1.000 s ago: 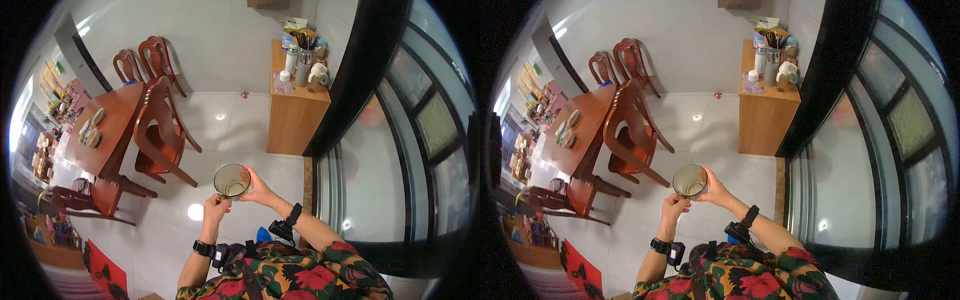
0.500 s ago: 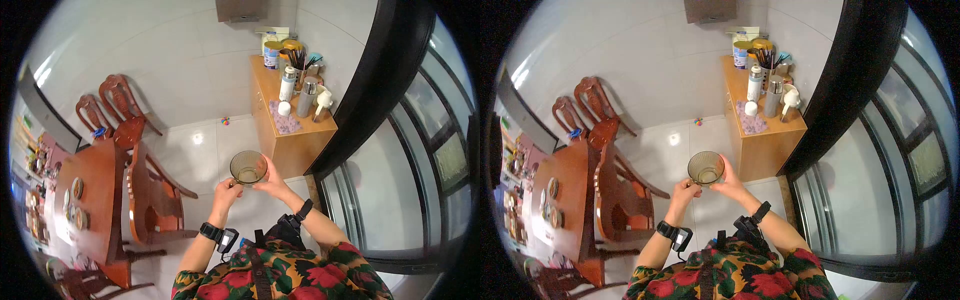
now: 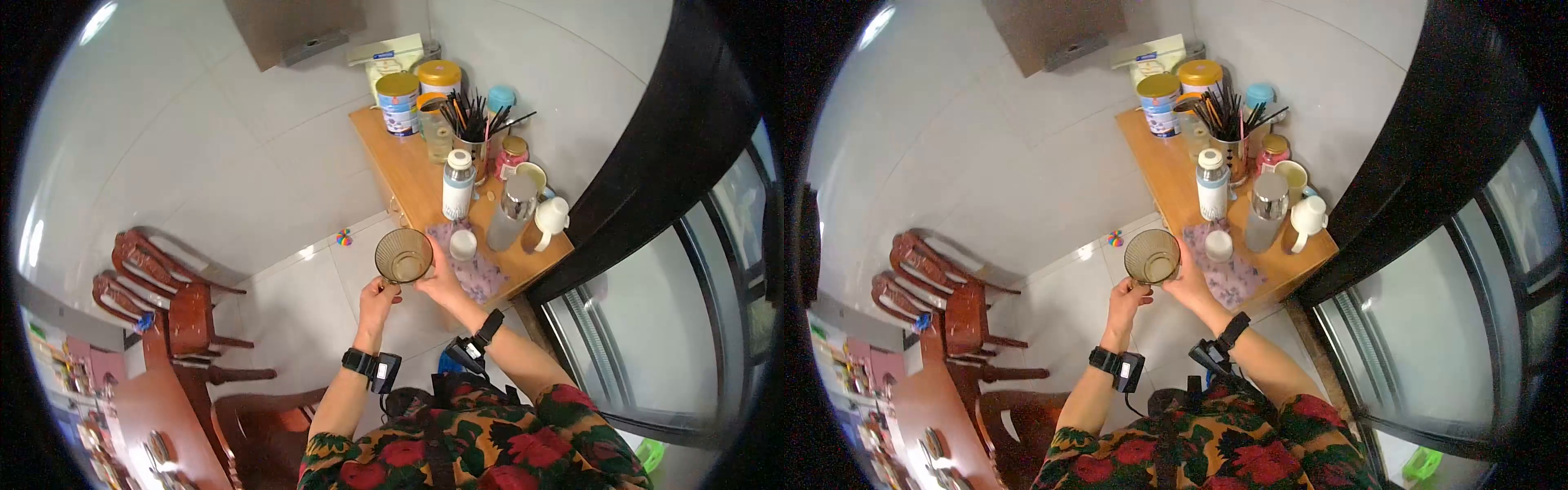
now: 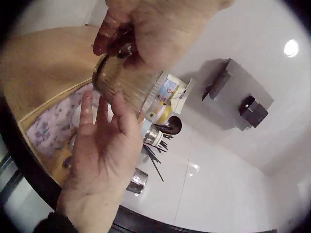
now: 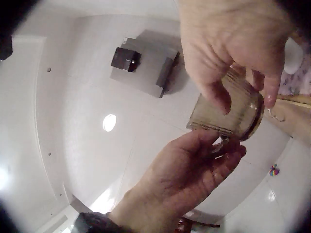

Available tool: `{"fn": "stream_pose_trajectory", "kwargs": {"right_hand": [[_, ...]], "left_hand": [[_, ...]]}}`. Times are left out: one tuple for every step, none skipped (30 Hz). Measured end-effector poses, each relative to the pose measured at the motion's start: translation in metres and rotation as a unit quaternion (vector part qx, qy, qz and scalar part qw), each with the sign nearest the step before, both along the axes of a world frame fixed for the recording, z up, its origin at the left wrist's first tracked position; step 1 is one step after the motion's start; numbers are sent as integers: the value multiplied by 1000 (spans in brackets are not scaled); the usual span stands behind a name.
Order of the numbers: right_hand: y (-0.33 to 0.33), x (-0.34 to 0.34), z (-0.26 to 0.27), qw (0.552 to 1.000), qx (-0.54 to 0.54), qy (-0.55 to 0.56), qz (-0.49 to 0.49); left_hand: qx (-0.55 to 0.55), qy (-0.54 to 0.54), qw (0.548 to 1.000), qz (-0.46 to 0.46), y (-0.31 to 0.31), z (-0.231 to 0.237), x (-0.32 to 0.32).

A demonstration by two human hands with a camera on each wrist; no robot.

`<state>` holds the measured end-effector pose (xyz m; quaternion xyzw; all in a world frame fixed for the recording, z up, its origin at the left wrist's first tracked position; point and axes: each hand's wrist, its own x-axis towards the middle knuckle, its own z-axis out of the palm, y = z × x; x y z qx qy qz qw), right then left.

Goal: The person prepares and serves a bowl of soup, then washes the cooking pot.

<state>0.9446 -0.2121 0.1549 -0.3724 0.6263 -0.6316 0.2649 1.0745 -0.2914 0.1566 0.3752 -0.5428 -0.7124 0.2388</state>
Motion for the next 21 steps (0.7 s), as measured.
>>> {"fn": "stream_pose_trajectory", "kwargs": {"right_hand": [[-12, -8, -2, 999, 8, 27, -25], [-20, -16, -4, 999, 12, 22, -34], [-29, -23, 0, 999, 31, 4, -34], [-40, -31, 2, 998, 47, -13, -35], [-57, -44, -1, 998, 47, -17, -49], [-67, -52, -5, 996, 54, -26, -59], [-74, -56, -9, 995, 61, -36, -70], [-83, -60, -14, 993, 63, -44, -84], [-91, -67, -15, 990, 55, -82, -102], [-98, -74, -13, 985, 48, -116, -118], [-105, -79, -10, 981, 31, -152, -118], [-113, -83, -12, 979, 37, -149, -132], [-121, -88, -13, 979, -28, -136, -148], [-128, -92, -14, 975, -95, -121, -163], [-131, -91, 2, 977, -37, -45, -207], [-138, -98, -9, 974, -35, -44, -221], [-145, -106, -23, 974, -80, -75, -198], [-149, -110, -29, 971, -125, -106, -173], [-150, -108, -28, 944, -165, -226, -174], [-153, -110, -41, 942, -165, -225, -188], [-155, -115, -66, 964, -60, -106, -236]], "left_hand": [[-20, -3, 1000, -8, -16, -4, -10], [-39, -6, 999, -16, -28, -8, -19], [-37, -11, 999, -26, -40, -12, -27], [-38, -10, 999, -33, -54, -15, -37], [-41, -7, 998, -44, -75, -18, -53], [-41, -11, 997, -57, -90, -21, -64], [-42, -10, 995, -88, -102, -25, -73], [-42, -12, 992, -121, -117, -29, -81], [-39, -15, 990, -136, -132, -34, -93], [-32, -14, 988, -149, -144, -38, -106], [-22, -11, 987, -161, -152, -43, -117], [-14, -8, 985, -173, -159, -44, -129], [3, -13, 985, -172, -165, -42, -140], [18, -19, 985, -171, -171, -41, -150], [29, -12, 982, -187, -178, -47, -158], [32, -11, 979, -201, -185, -49, -163], [28, -8, 978, -207, -190, -49, -168], [25, -5, 977, -211, -194, -51, -173], [44, 13, 976, -213, -198, -52, -176], [49, 10, 973, -226, -200, -52, -180], [38, 10, 974, -224, -202, -50, -185]]}}
